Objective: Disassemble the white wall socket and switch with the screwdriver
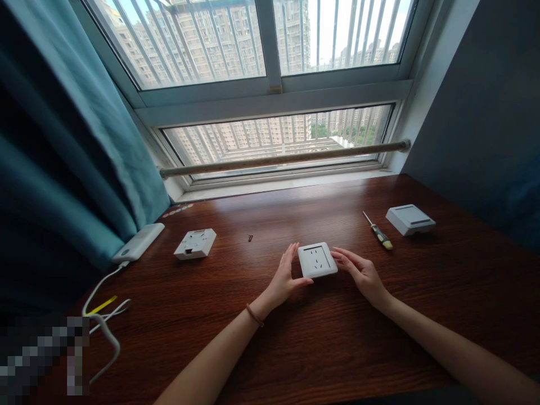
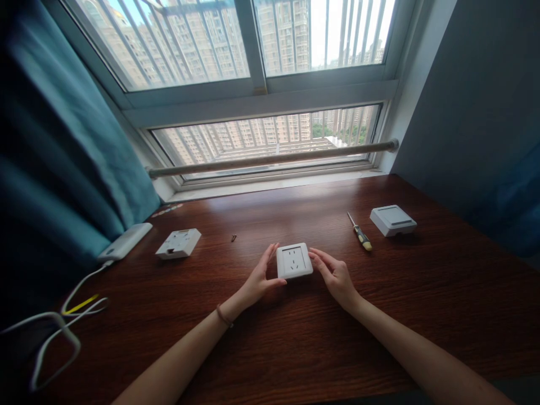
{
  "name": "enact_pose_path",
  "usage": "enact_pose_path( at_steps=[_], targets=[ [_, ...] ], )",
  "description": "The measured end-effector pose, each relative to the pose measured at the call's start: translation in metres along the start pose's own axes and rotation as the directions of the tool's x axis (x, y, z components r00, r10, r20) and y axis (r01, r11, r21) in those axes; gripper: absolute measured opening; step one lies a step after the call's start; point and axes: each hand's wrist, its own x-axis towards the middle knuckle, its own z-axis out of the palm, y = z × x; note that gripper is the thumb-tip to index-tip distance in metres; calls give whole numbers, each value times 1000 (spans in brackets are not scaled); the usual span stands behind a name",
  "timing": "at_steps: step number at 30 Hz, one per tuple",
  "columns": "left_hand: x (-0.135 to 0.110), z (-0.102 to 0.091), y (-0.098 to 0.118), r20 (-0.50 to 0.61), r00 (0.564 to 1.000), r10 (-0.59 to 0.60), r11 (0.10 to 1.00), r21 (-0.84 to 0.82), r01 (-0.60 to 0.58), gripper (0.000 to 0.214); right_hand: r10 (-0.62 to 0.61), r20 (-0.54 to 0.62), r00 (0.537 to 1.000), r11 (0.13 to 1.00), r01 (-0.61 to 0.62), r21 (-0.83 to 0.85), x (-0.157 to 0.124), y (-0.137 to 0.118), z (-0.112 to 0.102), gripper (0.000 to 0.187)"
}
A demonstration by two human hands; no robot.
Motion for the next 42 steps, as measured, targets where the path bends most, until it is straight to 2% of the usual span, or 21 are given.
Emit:
enact_pose_path(
  at_steps=[17, 23, 26, 30, 32, 38, 42],
  targets=[
    [0, -3, 4, 76, 997, -5, 998, 62, 0, 101, 10, -26, 1000, 1000, -11, -17, 2, 4, 0, 38],
    [-1, -3, 3, 60, 998, 18, 998, 63, -22, 106, 5, -47, 999, 998, -7, -56, 2, 3, 1, 37],
    [-2, -2, 8, -20, 1000, -3, 999, 51, 4, 98, 68, -60, 996, 995, -72, -75, 2, 3, 3, 39],
    [-4, 1, 21, -259, 964, -55, 998, -1, 56, 51, 173, -7, 985, 985, -173, -10, 3, 4, 5, 47],
    [-6, 3, 26, -303, 946, -112, 994, -53, 100, 40, 201, 26, 979, 978, -202, 44, 4, 4, 6, 49],
    [-8, 14, 26, -149, 958, -244, 933, -304, 190, 40, 264, 93, 960, 950, -275, 148, 4, 4, 8, 47],
    [-7, 16, 25, -125, 951, -281, 899, -381, 216, 43, 318, 118, 941, 914, -337, 224, 5, 3, 8, 48]
  ],
)
